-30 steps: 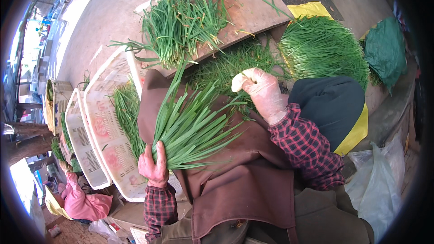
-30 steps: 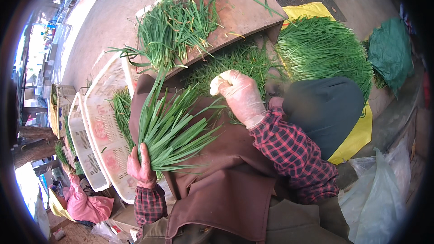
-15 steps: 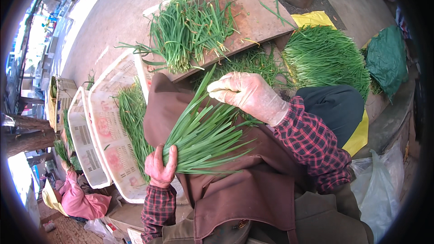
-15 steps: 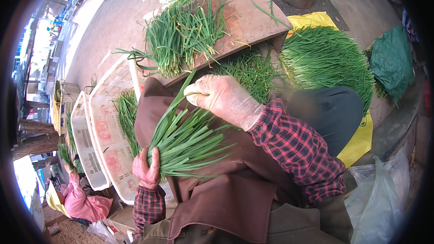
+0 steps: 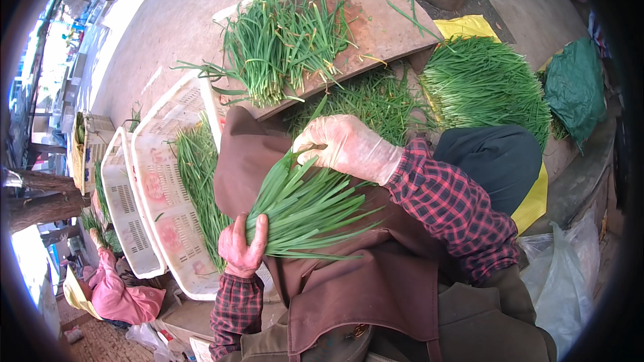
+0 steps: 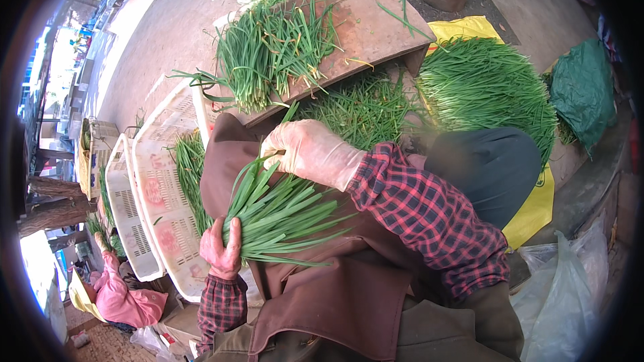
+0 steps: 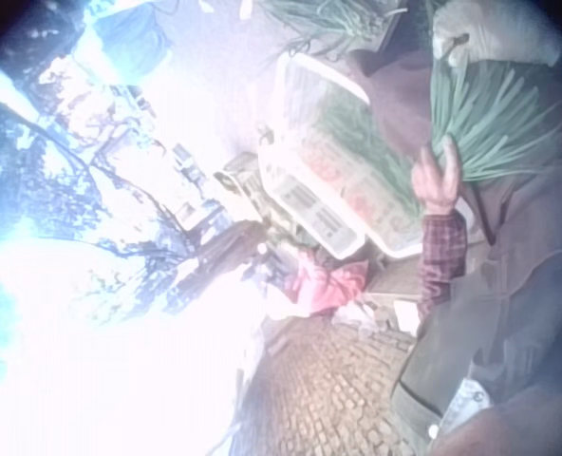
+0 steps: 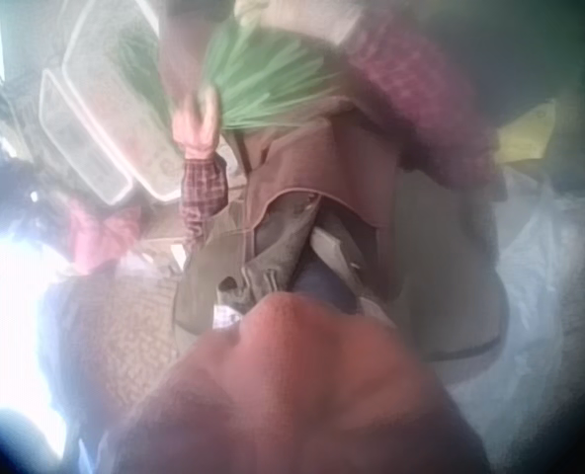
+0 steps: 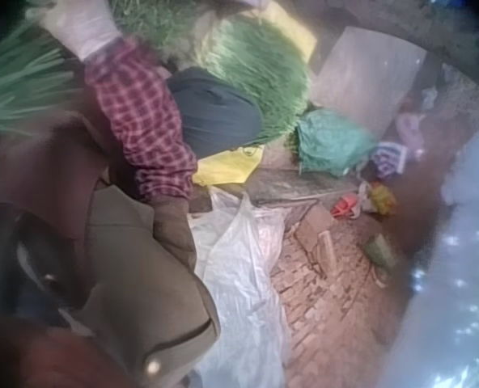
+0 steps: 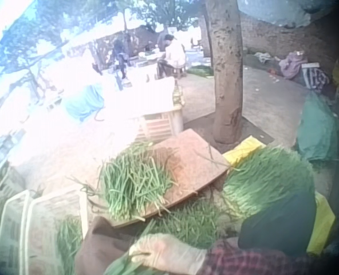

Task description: The person is bunching chives by hand, stripping off yellowed leaves from small handfuls and placing the bunches onto a larger pile.

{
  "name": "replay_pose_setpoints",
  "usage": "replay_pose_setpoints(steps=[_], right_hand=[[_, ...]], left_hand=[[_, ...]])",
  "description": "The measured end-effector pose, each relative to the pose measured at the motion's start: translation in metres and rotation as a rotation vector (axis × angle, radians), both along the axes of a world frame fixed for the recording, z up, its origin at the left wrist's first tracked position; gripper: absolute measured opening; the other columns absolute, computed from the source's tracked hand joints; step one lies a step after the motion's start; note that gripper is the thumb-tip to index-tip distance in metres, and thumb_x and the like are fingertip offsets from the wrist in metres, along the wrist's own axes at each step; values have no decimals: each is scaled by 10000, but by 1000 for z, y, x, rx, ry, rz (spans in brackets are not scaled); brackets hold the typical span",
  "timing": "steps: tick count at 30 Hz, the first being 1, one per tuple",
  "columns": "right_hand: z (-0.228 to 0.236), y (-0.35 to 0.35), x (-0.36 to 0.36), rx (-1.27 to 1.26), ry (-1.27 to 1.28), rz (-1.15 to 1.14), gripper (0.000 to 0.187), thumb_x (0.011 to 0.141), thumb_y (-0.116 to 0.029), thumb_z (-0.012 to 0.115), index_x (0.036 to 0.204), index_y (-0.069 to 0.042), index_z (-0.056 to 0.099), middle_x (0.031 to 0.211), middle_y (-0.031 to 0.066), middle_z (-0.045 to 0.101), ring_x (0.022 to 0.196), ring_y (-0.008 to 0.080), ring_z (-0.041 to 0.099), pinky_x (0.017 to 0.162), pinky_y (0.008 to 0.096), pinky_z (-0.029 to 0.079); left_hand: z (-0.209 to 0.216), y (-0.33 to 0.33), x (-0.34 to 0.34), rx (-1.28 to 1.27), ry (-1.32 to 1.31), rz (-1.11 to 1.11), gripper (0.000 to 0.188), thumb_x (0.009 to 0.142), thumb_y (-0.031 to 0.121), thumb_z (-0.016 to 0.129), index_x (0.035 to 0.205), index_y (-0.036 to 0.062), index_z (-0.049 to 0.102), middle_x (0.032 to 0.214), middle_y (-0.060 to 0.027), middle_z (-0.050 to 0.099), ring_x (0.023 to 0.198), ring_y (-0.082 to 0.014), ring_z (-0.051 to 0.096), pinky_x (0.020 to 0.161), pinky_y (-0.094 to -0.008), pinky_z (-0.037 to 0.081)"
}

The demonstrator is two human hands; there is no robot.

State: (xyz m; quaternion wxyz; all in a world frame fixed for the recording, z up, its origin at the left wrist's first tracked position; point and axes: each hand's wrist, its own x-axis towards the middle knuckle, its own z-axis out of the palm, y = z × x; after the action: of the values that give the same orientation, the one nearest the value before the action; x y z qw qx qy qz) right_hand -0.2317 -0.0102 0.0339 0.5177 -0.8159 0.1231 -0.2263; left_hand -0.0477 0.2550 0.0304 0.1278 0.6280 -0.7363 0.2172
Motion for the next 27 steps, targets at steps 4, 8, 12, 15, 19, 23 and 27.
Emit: replay_pose_setpoints(steps=[4,8,12,15,19,23,27], right_hand=[[2,6,2,60,34,-32,163,828,-126,736,960,-40,697,920,113,685,880,283,666,796,368,532],[-16,14,5,-258,-90,-186,108,808,-90,721,884,-43,662,866,111,670,815,299,652,740,377,529],[-12,17,10,-130,-194,-322,72,814,-27,661,886,-32,653,796,105,655,734,282,650,689,350,526],[-23,-3,-7,408,-87,-613,93,847,-21,645,930,-1,683,812,84,706,723,183,682,687,298,534],[-28,-35,-48,660,122,-663,126,896,-53,645,975,32,692,857,95,727,771,138,693,725,281,543],[-93,-19,-66,594,174,-599,281,919,-122,691,1127,64,656,983,118,731,918,157,690,850,270,527],[-70,22,-42,1021,-59,-115,617,917,-156,727,1425,46,440,1320,137,594,1225,185,564,1026,286,459]], left_hand=[[0,-3,-1,-19,-8,-6,426,801,22,676,1212,130,668,1034,-197,655,708,-252,628,578,-328,485],[2,-6,-2,6,-15,-26,444,777,26,669,1208,133,678,1029,-190,656,699,-243,617,572,-329,480],[7,-8,-5,35,-11,-22,444,761,36,667,1192,138,695,1028,-178,652,684,-235,600,567,-329,475],[7,-7,-4,24,-8,9,420,774,62,661,1187,127,702,1027,-167,648,676,-237,594,566,-330,474],[15,-16,1,26,268,173,507,763,22,684,1268,59,655,992,-169,652,709,-271,616,619,-367,515],[27,-52,-12,120,1230,370,411,852,-45,660,1257,0,609,966,-92,672,742,-193,625,647,-323,516],[49,-91,-27,330,1952,348,134,857,-12,716,983,-15,671,842,-66,685,635,-102,595,574,-238,484]])
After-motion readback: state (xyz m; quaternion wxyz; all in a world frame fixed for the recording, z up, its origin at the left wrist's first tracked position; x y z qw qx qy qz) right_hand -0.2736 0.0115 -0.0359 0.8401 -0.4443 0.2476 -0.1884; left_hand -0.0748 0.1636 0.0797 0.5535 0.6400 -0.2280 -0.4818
